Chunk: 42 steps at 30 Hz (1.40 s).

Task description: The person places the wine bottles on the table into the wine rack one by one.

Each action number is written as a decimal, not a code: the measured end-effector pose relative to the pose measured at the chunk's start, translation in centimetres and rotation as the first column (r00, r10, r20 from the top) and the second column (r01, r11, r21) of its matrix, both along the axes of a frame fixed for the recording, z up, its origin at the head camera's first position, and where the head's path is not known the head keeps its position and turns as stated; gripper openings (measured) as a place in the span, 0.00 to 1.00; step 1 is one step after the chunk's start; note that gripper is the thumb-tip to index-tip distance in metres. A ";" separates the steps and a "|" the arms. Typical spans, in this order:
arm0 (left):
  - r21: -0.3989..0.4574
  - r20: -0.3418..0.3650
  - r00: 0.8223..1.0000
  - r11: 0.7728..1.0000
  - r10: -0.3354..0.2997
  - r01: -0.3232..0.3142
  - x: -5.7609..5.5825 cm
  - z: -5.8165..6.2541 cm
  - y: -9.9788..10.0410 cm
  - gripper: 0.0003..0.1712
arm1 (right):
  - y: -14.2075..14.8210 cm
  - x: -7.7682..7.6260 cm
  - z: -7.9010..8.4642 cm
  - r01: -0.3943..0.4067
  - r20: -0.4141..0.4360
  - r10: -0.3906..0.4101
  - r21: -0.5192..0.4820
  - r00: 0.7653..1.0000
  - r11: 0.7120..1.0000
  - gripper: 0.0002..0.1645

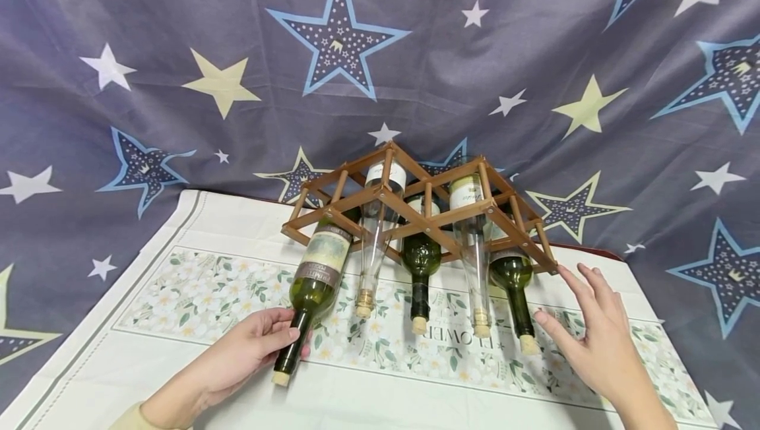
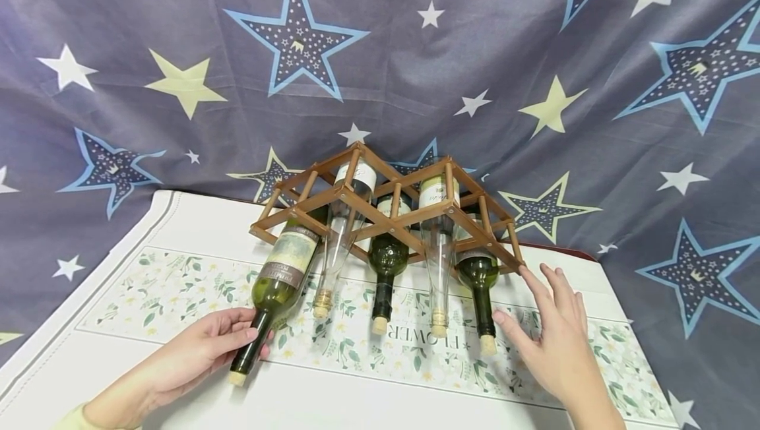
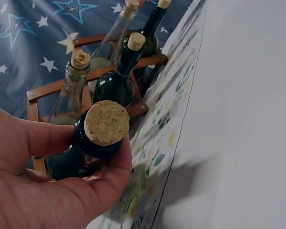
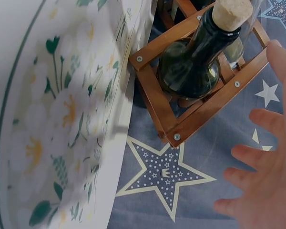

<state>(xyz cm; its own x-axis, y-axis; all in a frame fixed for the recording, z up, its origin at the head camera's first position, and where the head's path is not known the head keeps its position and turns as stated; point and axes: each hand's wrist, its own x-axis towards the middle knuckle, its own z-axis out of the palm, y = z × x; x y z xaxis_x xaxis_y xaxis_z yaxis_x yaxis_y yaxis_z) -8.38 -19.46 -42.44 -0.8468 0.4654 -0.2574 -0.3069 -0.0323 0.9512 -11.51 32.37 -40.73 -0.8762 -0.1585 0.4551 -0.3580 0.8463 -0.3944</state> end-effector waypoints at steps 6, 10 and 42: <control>-0.010 -0.011 1.000 1.000 0.014 -0.014 -0.2 0.3 0.2 0.40 | 0.4 0.0 -0.2 0.003 0.020 -0.004 0.060 1.000 0.998 0.45; -0.015 -0.031 0.999 1.000 0.022 -0.022 -0.4 0.3 0.4 0.38 | 0.8 -0.1 -0.2 -0.008 0.040 0.003 0.108 0.999 0.994 0.42; -0.060 -0.033 0.992 0.990 0.123 -0.124 -3.1 0.5 1.8 0.38 | 1.6 0.6 -0.4 -0.049 0.286 -0.023 0.243 0.958 0.969 0.50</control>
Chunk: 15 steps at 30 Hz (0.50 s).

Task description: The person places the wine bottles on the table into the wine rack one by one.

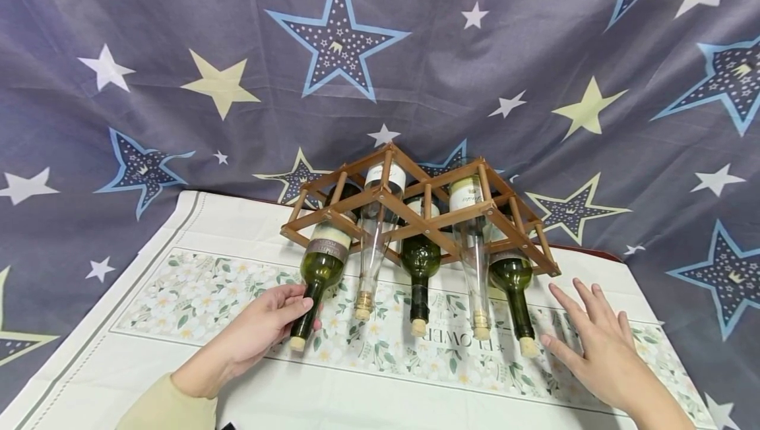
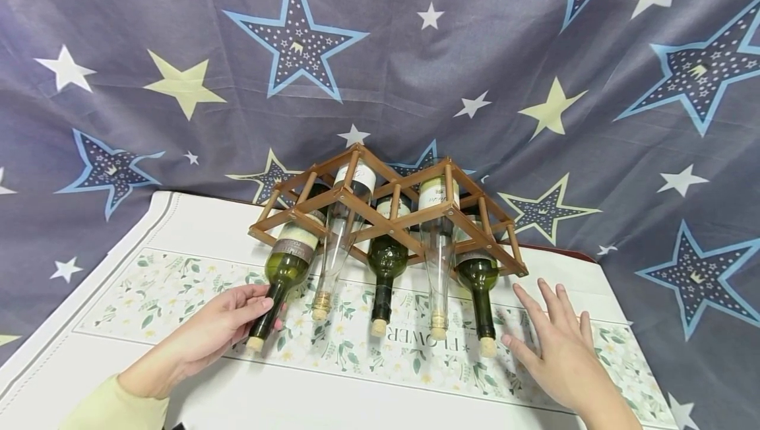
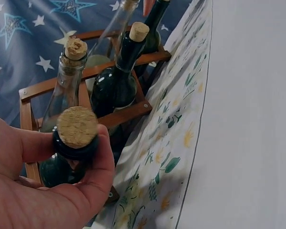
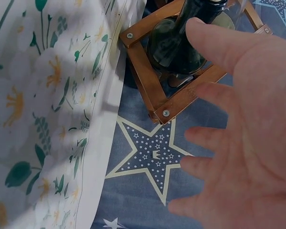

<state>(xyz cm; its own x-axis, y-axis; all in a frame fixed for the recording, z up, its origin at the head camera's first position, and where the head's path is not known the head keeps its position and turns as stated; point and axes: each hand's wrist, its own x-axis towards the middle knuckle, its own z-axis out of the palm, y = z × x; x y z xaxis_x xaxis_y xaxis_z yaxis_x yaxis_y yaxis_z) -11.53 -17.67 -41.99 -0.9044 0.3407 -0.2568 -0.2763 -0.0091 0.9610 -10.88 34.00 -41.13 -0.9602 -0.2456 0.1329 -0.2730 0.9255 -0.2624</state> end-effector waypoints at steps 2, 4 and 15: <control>0.001 0.001 1.000 1.000 0.006 -0.006 -0.2 0.0 0.1 0.38 | 0.0 0.0 -0.1 -0.004 -0.004 0.004 0.004 1.000 1.000 0.50; -0.002 -0.003 1.000 1.000 0.012 -0.012 -0.4 0.0 0.2 0.37 | 0.1 0.0 -0.1 -0.010 -0.008 0.010 0.006 1.000 1.000 0.50; -0.015 -0.037 0.999 1.000 0.003 -0.004 -1.5 -0.4 0.5 0.33 | 0.1 0.0 -0.3 -0.011 0.008 0.011 0.008 1.000 1.000 0.51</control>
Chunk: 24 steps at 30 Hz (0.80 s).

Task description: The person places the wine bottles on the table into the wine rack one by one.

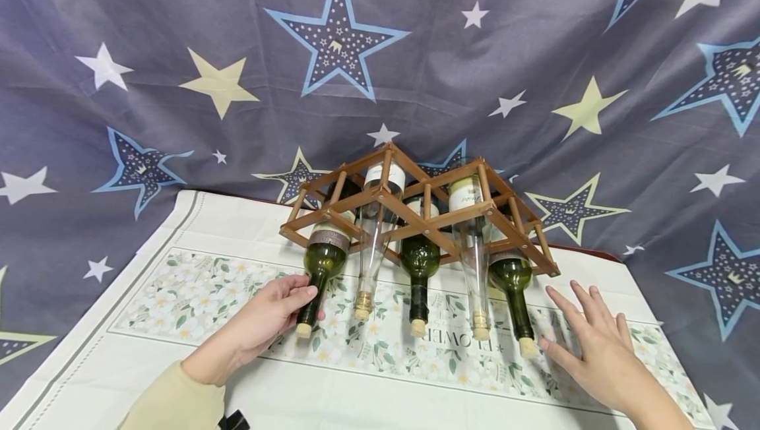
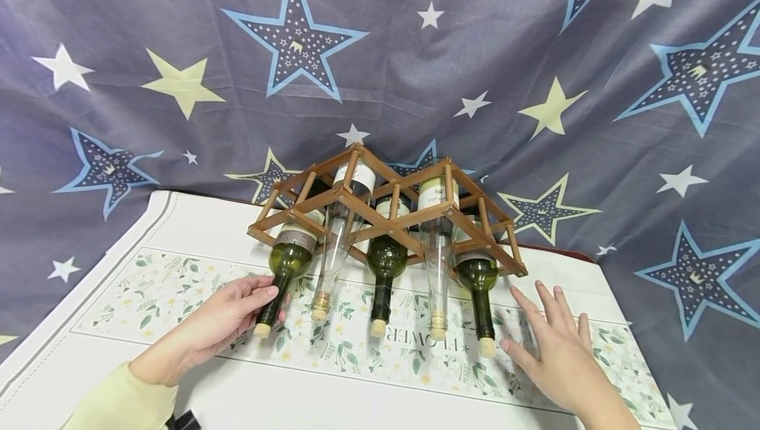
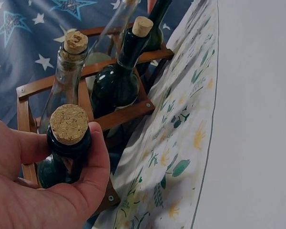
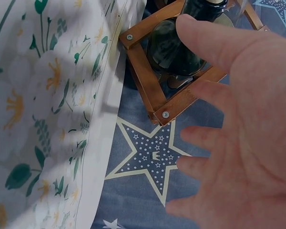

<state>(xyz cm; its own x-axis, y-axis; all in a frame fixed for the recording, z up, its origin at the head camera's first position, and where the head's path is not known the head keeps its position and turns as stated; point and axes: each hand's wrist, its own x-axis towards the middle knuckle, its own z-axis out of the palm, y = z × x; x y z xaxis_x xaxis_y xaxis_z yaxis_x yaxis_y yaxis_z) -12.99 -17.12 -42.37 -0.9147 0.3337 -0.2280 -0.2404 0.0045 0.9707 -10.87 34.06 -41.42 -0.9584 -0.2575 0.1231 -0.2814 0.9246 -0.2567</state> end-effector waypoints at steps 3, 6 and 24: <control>0.000 0.004 1.000 1.000 0.016 -0.016 -0.3 -0.1 0.1 0.32 | 0.0 0.1 0.0 0.003 0.000 -0.003 0.003 1.000 1.000 0.51; 0.002 0.007 1.000 1.000 0.024 -0.024 -0.6 -0.1 0.1 0.33 | -0.1 0.1 0.1 0.005 0.011 -0.005 0.001 1.000 1.000 0.52; 0.026 0.044 0.998 0.999 0.047 -0.048 -2.2 0.1 0.4 0.30 | -0.2 -0.1 0.3 0.043 0.125 -0.042 -0.007 0.991 0.999 0.50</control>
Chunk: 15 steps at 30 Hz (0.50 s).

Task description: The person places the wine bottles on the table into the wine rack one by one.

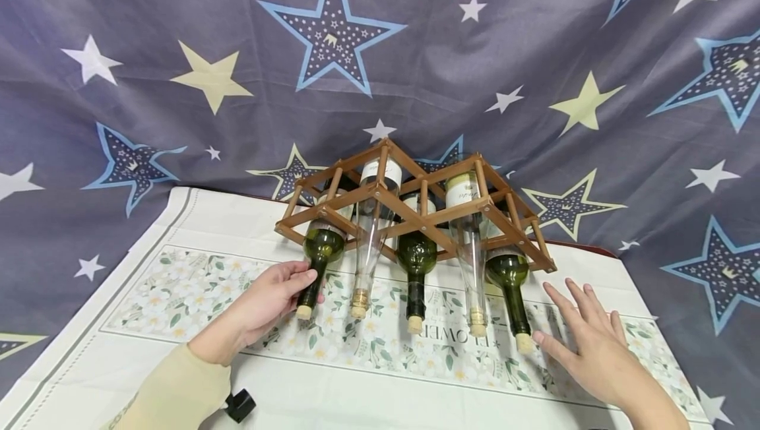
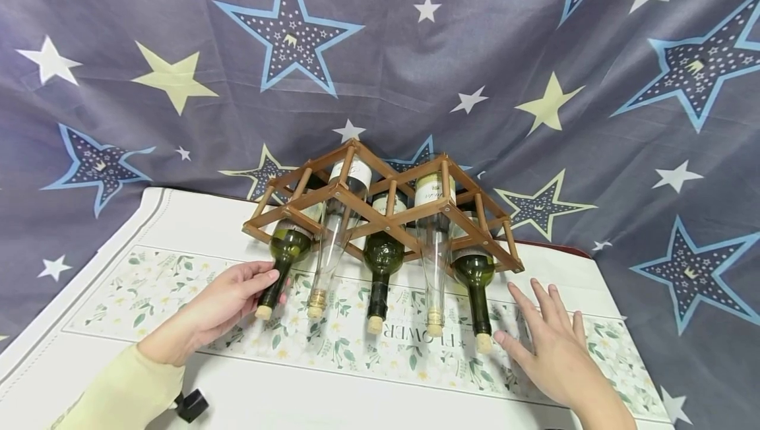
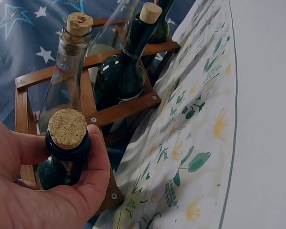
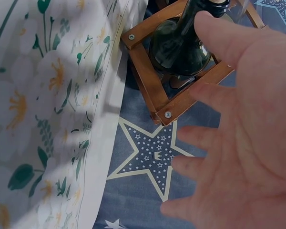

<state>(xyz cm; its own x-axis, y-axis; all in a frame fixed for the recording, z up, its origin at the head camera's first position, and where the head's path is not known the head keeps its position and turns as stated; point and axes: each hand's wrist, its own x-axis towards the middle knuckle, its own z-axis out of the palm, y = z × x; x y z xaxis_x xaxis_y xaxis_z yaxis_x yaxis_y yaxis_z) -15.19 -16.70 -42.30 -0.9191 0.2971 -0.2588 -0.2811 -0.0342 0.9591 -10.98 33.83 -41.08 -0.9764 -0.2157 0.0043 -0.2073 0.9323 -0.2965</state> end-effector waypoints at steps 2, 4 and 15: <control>0.000 -0.003 1.000 1.000 -0.001 0.001 -0.1 0.1 0.0 0.31 | 0.0 0.0 0.0 0.002 0.007 -0.002 -0.004 1.000 1.000 0.49; -0.003 -0.001 1.000 1.000 0.000 0.000 -0.2 0.2 0.0 0.30 | 0.0 0.0 0.0 0.002 0.010 -0.002 -0.009 1.000 1.000 0.49; -0.014 0.001 1.000 1.000 0.004 -0.004 -0.7 0.2 0.1 0.31 | 0.0 0.0 -0.1 0.011 0.026 -0.011 -0.016 1.000 1.000 0.48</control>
<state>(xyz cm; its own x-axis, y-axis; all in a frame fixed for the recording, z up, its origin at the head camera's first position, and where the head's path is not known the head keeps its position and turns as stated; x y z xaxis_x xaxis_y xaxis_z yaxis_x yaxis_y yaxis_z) -15.91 -16.55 -42.14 -0.9200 0.2896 -0.2640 -0.2821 -0.0219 0.9591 -10.97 33.88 -41.23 -0.9786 -0.2051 -0.0179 -0.1890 0.9296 -0.3164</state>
